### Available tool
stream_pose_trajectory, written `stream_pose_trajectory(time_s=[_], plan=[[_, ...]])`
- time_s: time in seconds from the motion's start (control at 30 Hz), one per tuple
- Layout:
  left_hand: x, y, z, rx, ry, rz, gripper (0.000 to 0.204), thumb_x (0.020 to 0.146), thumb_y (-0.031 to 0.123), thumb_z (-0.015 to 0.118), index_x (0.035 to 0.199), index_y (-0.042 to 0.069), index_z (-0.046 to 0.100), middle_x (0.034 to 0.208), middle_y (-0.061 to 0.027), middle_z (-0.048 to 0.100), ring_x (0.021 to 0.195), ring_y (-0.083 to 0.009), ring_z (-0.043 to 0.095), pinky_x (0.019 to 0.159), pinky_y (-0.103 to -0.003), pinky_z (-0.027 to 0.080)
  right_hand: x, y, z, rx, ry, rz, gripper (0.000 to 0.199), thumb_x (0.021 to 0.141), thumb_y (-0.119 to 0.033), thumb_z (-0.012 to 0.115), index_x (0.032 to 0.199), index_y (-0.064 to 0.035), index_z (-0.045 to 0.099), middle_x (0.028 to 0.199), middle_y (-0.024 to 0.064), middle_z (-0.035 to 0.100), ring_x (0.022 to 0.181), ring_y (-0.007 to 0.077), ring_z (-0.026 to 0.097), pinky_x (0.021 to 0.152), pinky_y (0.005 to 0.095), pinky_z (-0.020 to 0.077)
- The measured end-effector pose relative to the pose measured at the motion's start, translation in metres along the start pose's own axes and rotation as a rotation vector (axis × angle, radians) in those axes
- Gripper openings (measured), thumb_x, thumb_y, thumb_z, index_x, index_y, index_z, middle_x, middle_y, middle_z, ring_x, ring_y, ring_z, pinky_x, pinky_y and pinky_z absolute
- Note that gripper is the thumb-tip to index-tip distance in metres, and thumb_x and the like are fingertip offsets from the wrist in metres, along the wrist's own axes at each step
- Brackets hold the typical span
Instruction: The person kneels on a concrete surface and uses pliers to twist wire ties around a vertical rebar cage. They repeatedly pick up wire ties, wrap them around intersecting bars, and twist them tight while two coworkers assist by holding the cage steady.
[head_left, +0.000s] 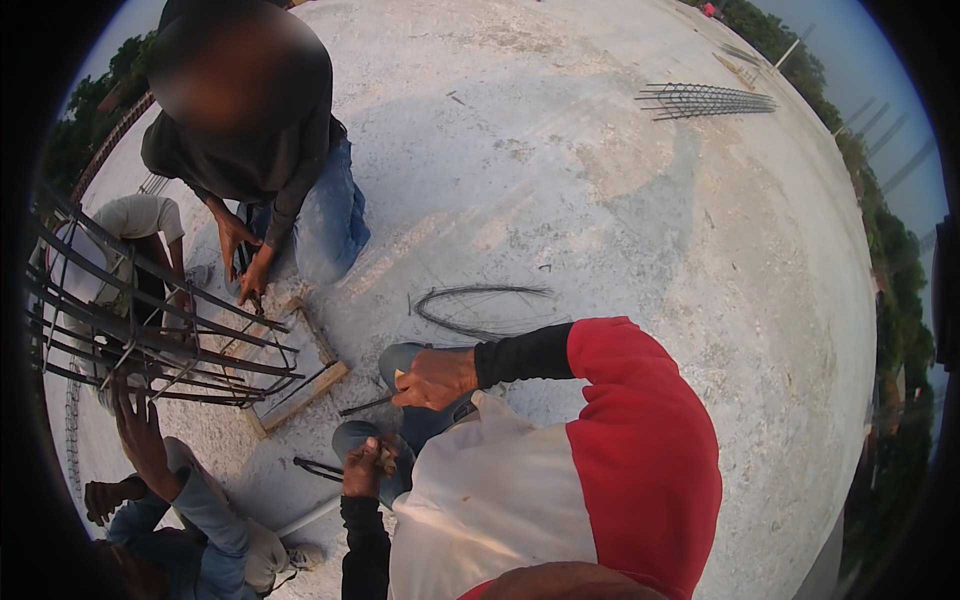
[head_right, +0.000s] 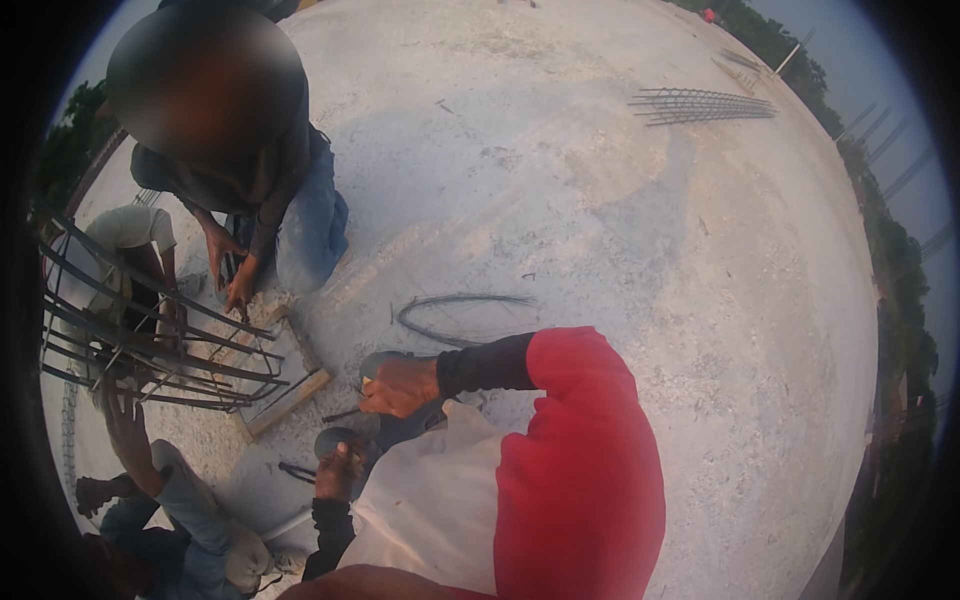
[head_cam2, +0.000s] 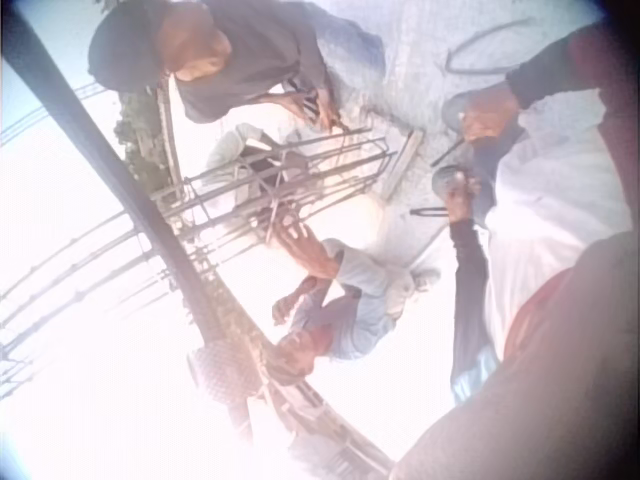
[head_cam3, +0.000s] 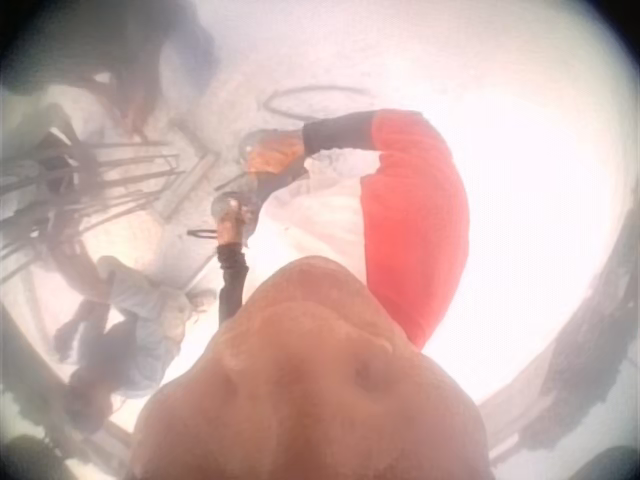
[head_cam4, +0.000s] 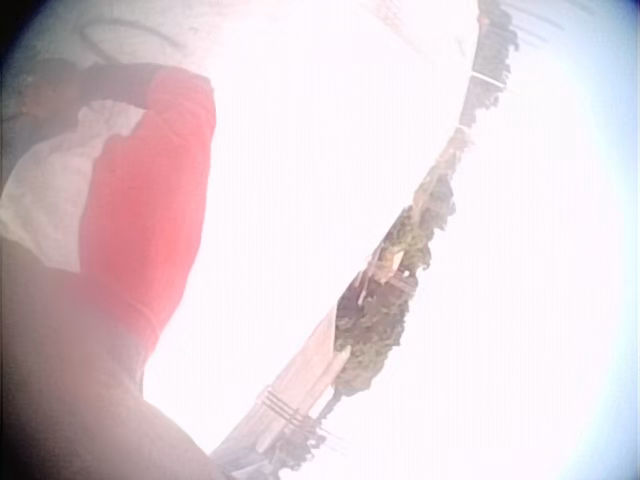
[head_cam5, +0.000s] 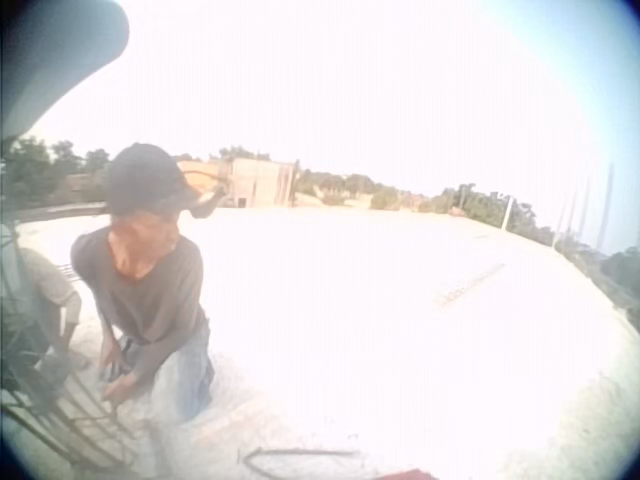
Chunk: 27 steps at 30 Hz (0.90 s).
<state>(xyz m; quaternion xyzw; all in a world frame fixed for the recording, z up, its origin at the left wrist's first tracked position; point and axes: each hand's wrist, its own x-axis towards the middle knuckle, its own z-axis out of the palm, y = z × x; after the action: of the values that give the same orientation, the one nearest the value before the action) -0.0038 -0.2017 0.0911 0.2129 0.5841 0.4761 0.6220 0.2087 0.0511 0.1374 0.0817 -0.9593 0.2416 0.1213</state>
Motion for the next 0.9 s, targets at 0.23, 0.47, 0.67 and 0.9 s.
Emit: stream_pose_trajectory(time_s=[0.23, 0.47, 0.67, 0.9], plan=[[-0.004, -0.021, 0.008, 0.031, -0.077, 0.037, 0.038, 0.097, 0.032, 0.074, 0.117, -0.001, 0.074, 0.094, -0.0047, 0.076, 0.064, -0.0082, 0.062, 0.056, -0.024, 0.049, -0.001, -0.002, -0.005, -0.083, 0.115, -0.22, 0.012, 0.082, -0.017, 0.067, 0.092, -0.0085, 0.067, 0.078, 0.0099, 0.061, 0.062, 0.0297, 0.068, 0.054, 0.0449, 0.0516], [0.001, -0.014, 0.005, 0.888, 0.278, 0.587, 0.015, 0.092, 0.003, 0.069, 0.102, 0.008, 0.08, 0.082, -0.0119, 0.076, 0.069, -0.0231, 0.072, 0.059, -0.035, 0.054, -0.017, -0.011, 0.02, 0.327, -0.019, 0.168, 0.013, 0.089, -0.013, 0.059, 0.086, -0.0032, 0.067, 0.073, 0.0098, 0.069, 0.07, 0.0313, 0.07, 0.063, 0.0462, 0.0528], [0.009, -0.014, 0.014, 1.136, 0.465, 0.752, 0.015, 0.089, 0.003, 0.071, 0.1, 0.008, 0.08, 0.083, -0.0162, 0.075, 0.074, -0.0303, 0.074, 0.064, -0.042, 0.056, -0.021, 0.001, 0.053, 0.586, -0.113, 0.357, 0.023, 0.097, -0.016, 0.056, 0.103, -0.0044, 0.075, 0.093, 0.0132, 0.076, 0.09, 0.0342, 0.071, 0.082, 0.0447, 0.0544], [0.004, -0.018, 0.009, 0.308, 0.097, 0.255, 0.035, 0.102, 0.035, 0.069, 0.111, 0.002, 0.078, 0.088, -0.0003, 0.073, 0.069, -0.0086, 0.062, 0.06, -0.026, 0.051, -0.025, 0.004, 0.031, 0.381, -0.078, 0.278, 0.019, 0.095, -0.013, 0.059, 0.102, -0.0067, 0.076, 0.099, 0.0111, 0.069, 0.086, 0.0351, 0.068, 0.08, 0.0463, 0.0542]])
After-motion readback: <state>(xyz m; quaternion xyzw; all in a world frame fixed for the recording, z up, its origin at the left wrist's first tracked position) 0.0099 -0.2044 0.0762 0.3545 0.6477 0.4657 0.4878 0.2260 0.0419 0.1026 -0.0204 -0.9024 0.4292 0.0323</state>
